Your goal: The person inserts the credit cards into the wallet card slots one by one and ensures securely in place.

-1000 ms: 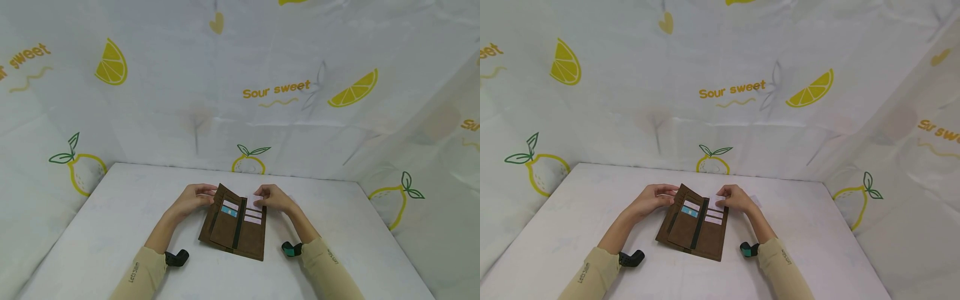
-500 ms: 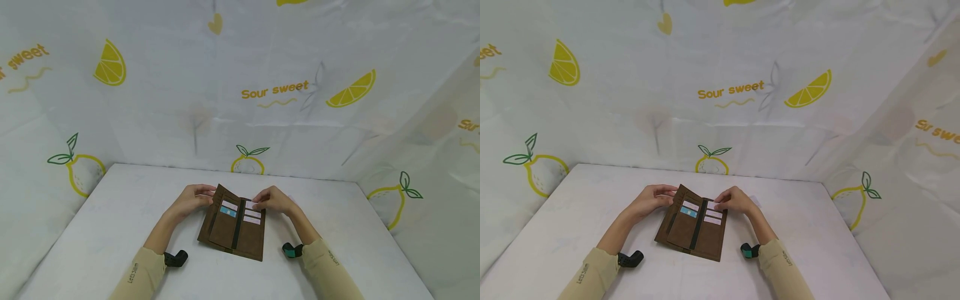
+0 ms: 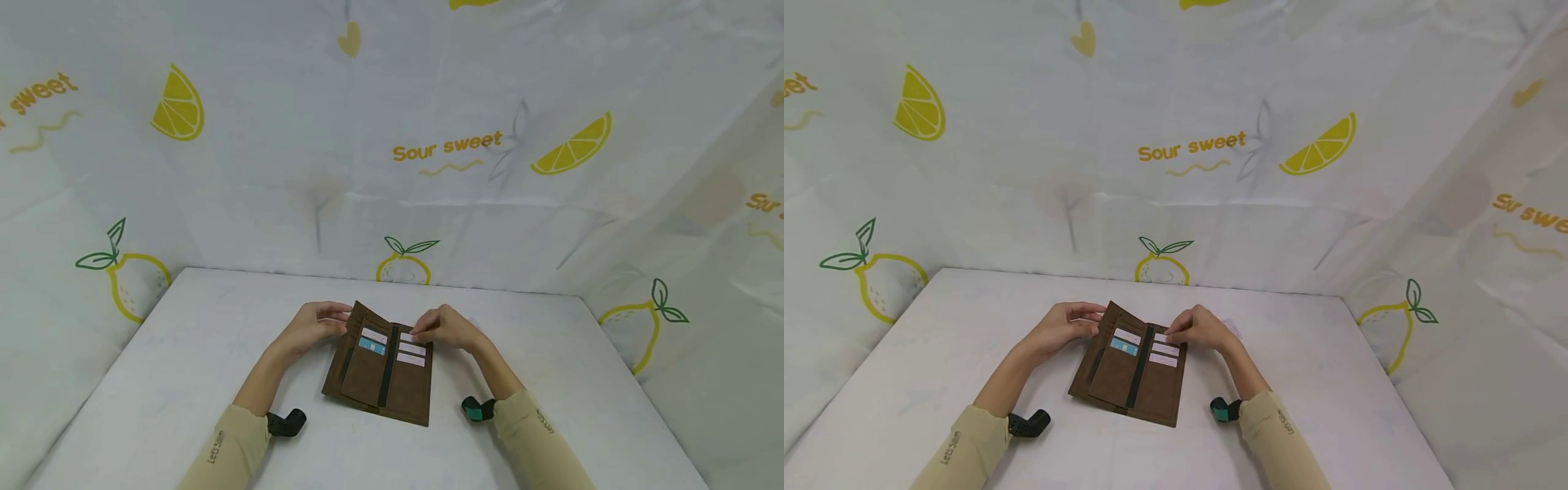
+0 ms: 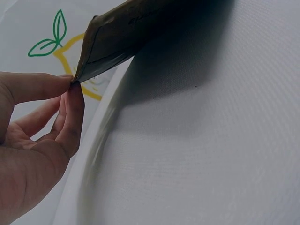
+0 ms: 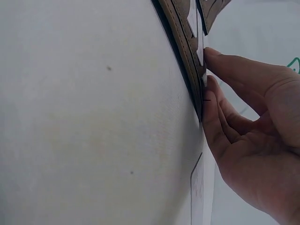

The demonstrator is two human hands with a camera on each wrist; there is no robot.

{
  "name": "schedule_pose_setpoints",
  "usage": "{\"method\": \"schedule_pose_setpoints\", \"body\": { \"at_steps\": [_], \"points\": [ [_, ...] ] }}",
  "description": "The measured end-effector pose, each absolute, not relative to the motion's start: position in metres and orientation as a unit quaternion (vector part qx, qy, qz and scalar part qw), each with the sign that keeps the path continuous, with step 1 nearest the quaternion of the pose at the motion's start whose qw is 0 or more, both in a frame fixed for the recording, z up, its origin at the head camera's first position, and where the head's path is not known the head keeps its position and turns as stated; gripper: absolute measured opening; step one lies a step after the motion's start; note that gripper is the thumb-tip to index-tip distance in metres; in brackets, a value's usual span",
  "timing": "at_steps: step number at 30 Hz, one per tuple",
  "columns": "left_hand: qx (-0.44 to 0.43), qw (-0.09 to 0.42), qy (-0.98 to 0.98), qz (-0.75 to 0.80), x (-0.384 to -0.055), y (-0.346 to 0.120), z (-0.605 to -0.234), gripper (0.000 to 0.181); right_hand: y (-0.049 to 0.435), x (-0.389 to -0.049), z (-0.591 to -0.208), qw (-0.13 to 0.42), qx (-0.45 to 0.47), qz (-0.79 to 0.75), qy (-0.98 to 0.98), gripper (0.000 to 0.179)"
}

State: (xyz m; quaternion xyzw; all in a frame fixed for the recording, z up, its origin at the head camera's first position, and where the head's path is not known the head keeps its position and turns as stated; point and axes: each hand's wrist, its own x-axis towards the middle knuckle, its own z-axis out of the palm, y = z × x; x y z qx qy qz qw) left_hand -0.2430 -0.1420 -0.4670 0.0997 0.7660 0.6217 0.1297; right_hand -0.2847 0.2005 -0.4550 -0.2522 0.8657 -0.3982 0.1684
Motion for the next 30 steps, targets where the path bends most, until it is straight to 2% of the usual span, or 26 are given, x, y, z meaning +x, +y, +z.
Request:
{"method": "schedule_pose_setpoints", "body": {
  "at_steps": [8, 24, 30],
  "points": [
    [0.101, 0.129, 0.766, 0.622, -0.243, -0.143, -0.467, 0.049, 0.206, -0.28, -0.457, 0.159, -0.214, -0.412, 0.871, 0.019],
    [0.109, 0.135, 0.763, 0.623, -0.242, -0.144, -0.468, 0.051, 0.273, -0.271, -0.445, 0.043, -0.084, -0.389, 0.916, 0.03],
    [0.112, 0.136, 0.765, 0.619, -0.243, -0.146, -0.469, 0.05, 0.291, -0.266, -0.448, 0.032, -0.042, -0.339, 0.939, 0.04]
  ]
}}
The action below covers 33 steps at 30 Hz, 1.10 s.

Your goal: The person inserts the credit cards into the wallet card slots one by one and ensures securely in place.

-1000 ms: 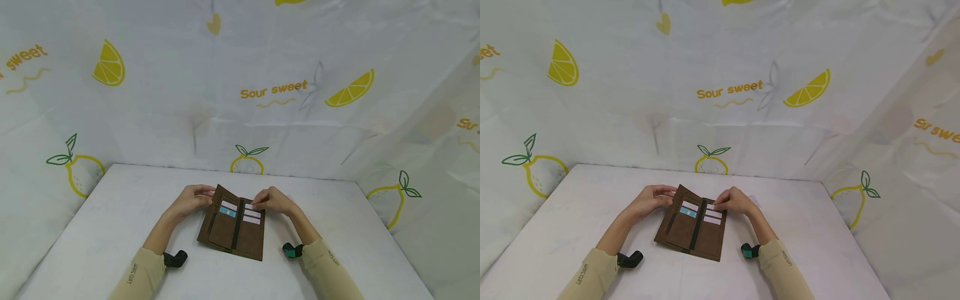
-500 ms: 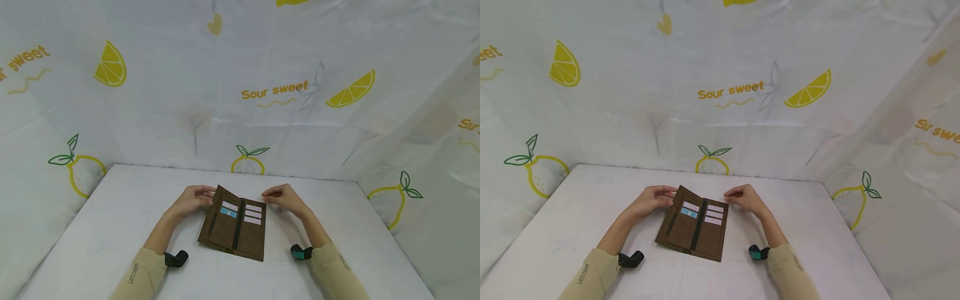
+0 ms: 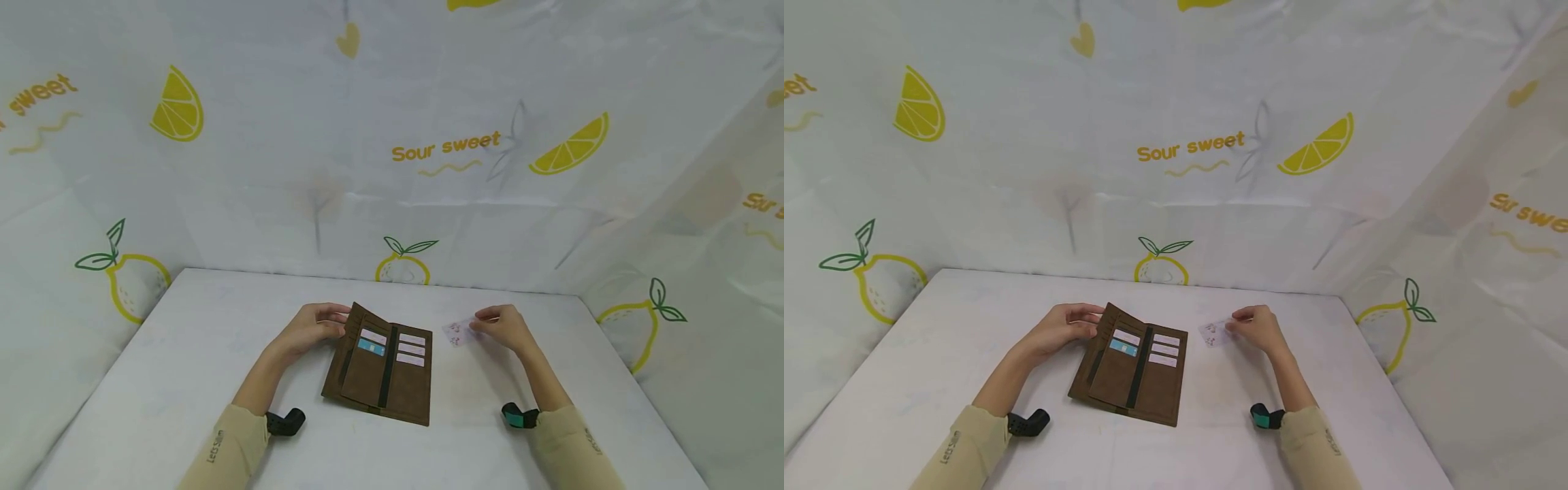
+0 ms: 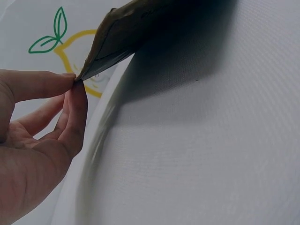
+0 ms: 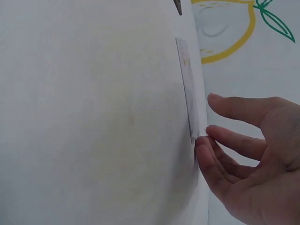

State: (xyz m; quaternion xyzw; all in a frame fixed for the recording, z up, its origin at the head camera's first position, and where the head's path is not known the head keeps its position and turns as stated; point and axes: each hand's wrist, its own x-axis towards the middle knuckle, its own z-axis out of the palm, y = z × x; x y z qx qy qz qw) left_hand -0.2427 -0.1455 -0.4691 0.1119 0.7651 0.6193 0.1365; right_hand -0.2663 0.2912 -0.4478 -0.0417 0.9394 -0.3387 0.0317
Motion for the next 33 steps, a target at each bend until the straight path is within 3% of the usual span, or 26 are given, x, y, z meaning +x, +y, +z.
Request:
{"method": "schedule_pose_setpoints", "body": {
  "at_steps": [7, 14, 33],
  "points": [
    [0.11, 0.139, 0.764, 0.62, -0.241, -0.146, -0.468, 0.05, 0.289, -0.264, -0.454, 0.039, -0.021, -0.309, 0.95, 0.053],
    [0.113, 0.142, 0.763, 0.62, -0.241, -0.146, -0.467, 0.051, 0.282, -0.262, -0.454, 0.027, -0.026, -0.289, 0.957, 0.05],
    [0.111, 0.14, 0.766, 0.617, -0.243, -0.146, -0.47, 0.05, 0.28, -0.271, -0.452, 0.065, -0.047, -0.281, 0.957, 0.047]
  ]
}}
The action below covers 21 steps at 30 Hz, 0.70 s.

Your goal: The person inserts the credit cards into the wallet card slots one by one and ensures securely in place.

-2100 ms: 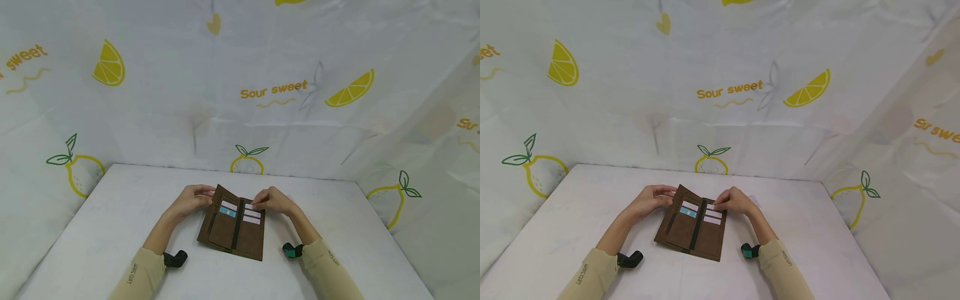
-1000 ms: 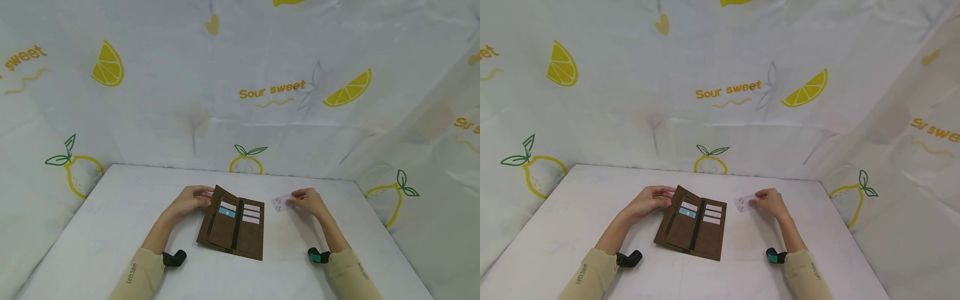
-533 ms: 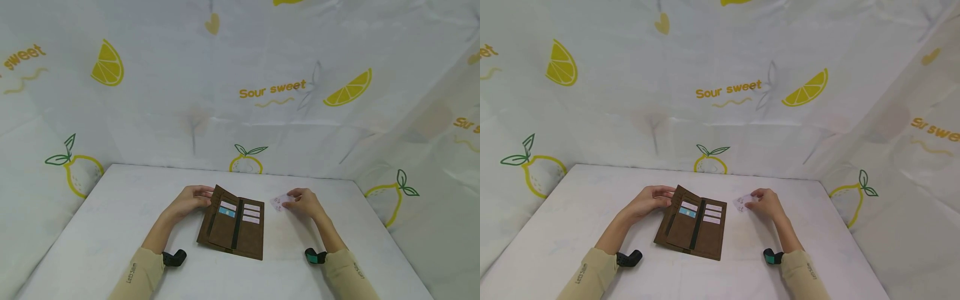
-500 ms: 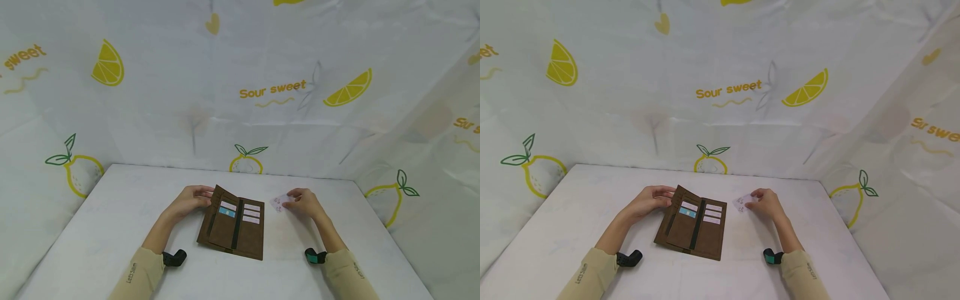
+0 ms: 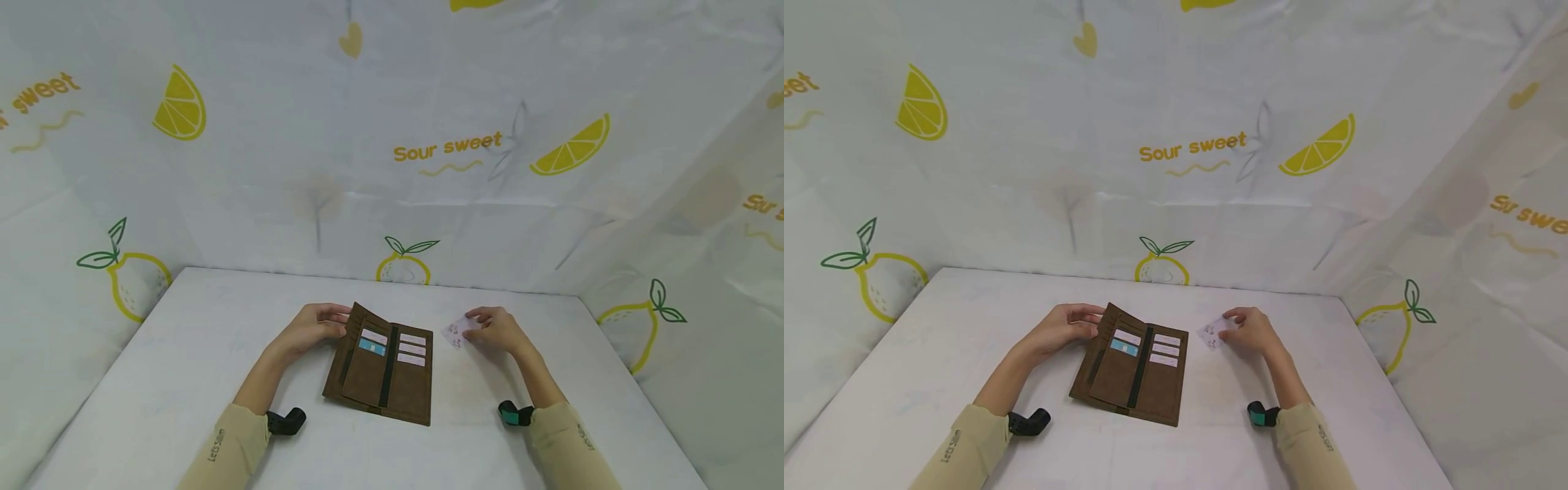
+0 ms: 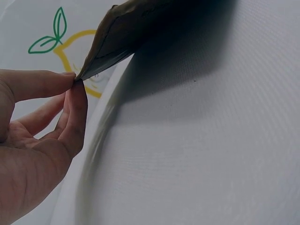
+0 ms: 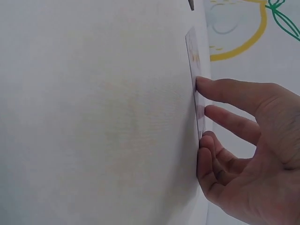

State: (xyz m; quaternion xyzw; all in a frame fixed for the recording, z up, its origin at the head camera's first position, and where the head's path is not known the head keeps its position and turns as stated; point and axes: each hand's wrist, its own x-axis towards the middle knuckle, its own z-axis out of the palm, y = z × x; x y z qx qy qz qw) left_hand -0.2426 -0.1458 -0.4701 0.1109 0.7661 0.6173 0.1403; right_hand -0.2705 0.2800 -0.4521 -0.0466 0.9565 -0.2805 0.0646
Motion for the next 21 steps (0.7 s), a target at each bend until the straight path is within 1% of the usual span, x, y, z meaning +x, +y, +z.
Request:
{"method": "schedule_pose_setpoints", "body": {
  "at_steps": [6, 15, 21],
  "points": [
    [0.105, 0.143, 0.767, 0.617, -0.244, -0.145, -0.471, 0.052, 0.281, -0.273, -0.449, 0.081, -0.067, -0.279, 0.955, 0.052],
    [0.105, 0.142, 0.768, 0.616, -0.243, -0.145, -0.471, 0.053, 0.281, -0.273, -0.441, 0.091, -0.082, -0.28, 0.952, 0.047],
    [0.102, 0.141, 0.769, 0.615, -0.243, -0.145, -0.471, 0.052, 0.284, -0.275, -0.446, 0.094, -0.08, -0.31, 0.943, 0.049]
  ]
}}
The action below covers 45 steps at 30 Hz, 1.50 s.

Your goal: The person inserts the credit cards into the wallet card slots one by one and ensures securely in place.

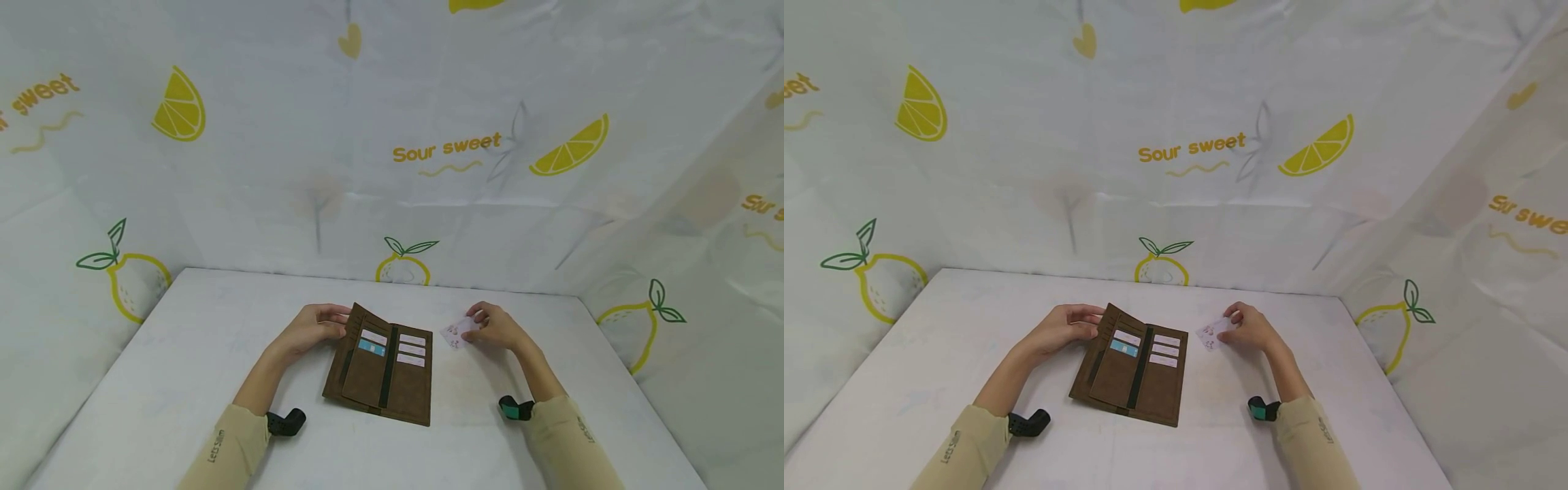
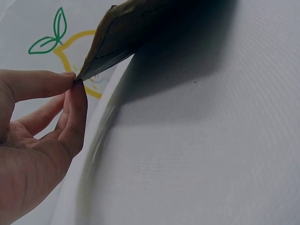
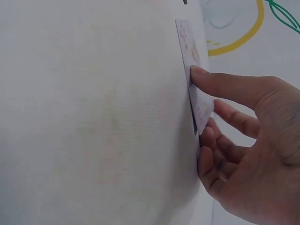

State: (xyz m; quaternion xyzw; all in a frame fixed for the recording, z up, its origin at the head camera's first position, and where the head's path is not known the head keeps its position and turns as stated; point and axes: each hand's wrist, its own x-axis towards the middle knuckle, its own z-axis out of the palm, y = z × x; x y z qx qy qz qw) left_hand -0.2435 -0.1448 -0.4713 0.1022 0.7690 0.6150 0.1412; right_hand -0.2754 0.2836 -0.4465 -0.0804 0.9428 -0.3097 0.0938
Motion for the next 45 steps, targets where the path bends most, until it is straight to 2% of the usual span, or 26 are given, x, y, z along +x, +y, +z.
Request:
{"method": "schedule_pose_setpoints", "body": {
  "at_steps": [11, 19, 27, 45],
  "points": [
    [0.107, 0.141, 0.77, 0.613, -0.244, -0.145, -0.472, 0.052, 0.286, -0.279, -0.463, 0.053, -0.104, -0.377, 0.919, 0.052],
    [0.105, 0.142, 0.767, 0.616, -0.243, -0.145, -0.471, 0.052, 0.279, -0.279, -0.465, 0.037, -0.063, -0.449, 0.89, 0.063],
    [0.105, 0.139, 0.772, 0.612, -0.242, -0.145, -0.47, 0.052, 0.266, -0.28, -0.463, 0.023, -0.039, -0.491, 0.87, 0.047],
    [0.107, 0.14, 0.768, 0.615, -0.243, -0.146, -0.473, 0.052, 0.197, -0.284, -0.447, 0.046, -0.026, -0.539, 0.841, 0.043]
  ]
}}
